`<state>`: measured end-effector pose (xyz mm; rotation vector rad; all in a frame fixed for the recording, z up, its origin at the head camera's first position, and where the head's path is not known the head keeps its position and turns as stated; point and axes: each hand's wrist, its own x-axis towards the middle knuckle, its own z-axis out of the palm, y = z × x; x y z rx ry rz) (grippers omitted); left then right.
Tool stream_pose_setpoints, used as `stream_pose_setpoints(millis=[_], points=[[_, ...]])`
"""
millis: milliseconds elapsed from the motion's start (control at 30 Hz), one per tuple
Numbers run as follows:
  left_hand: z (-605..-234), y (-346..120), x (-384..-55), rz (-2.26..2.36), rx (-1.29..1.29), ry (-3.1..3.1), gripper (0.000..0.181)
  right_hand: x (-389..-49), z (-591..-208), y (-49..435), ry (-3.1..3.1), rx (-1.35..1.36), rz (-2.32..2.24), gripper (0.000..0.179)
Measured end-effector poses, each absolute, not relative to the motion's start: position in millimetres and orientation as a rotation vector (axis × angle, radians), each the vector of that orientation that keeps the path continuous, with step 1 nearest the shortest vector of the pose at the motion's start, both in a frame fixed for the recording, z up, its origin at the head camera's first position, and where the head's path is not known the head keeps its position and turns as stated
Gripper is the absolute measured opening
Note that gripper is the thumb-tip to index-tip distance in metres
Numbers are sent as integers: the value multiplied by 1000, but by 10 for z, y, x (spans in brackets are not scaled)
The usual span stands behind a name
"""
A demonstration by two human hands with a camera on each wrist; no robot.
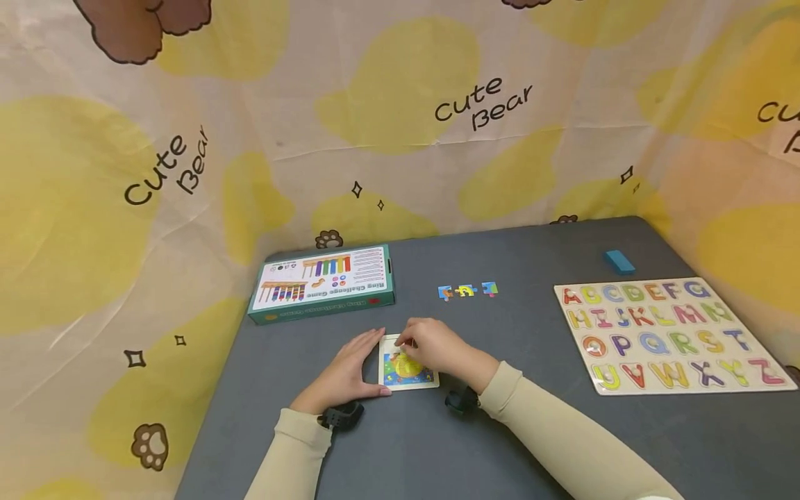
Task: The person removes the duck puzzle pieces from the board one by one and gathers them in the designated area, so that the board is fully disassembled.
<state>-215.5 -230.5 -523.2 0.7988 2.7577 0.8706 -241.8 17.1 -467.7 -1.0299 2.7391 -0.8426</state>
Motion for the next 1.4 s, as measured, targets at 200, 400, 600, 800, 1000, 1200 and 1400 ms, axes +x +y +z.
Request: stream_pose_setpoints(millis=[200, 400, 600, 800, 1000, 1200, 1400], points=[[-5238, -2316, -2158, 857, 813, 2762, 114, -2312, -4898, -37, 2718, -1063, -808, 18], [-5227, -2314, -2174, 836, 876, 2763, 109, -2302, -4933, -74, 2750, -928, -838, 22], [-5237, -2307, -2181, 805, 873, 2792, 90, -2308, -4974, -82, 2751, -927, -901, 20], [-5274, -2259, -2175, 703, 855, 2866, 85, -2317, -5033, -77, 2720, -848, -990, 21], [-5287, -2247, -2170, 753, 811, 2871, 86, -2300, -5022, -51, 2711, -839, -1016, 23], [-5274, -2241, -2165, 801, 802, 2872, 87, -2303, -5028, -36, 2649, -857, -1094, 22], [-5264, -2228, -2160, 813, 795, 2869, 86, -2318, -5044, -24, 2593, -802, -1128, 19]])
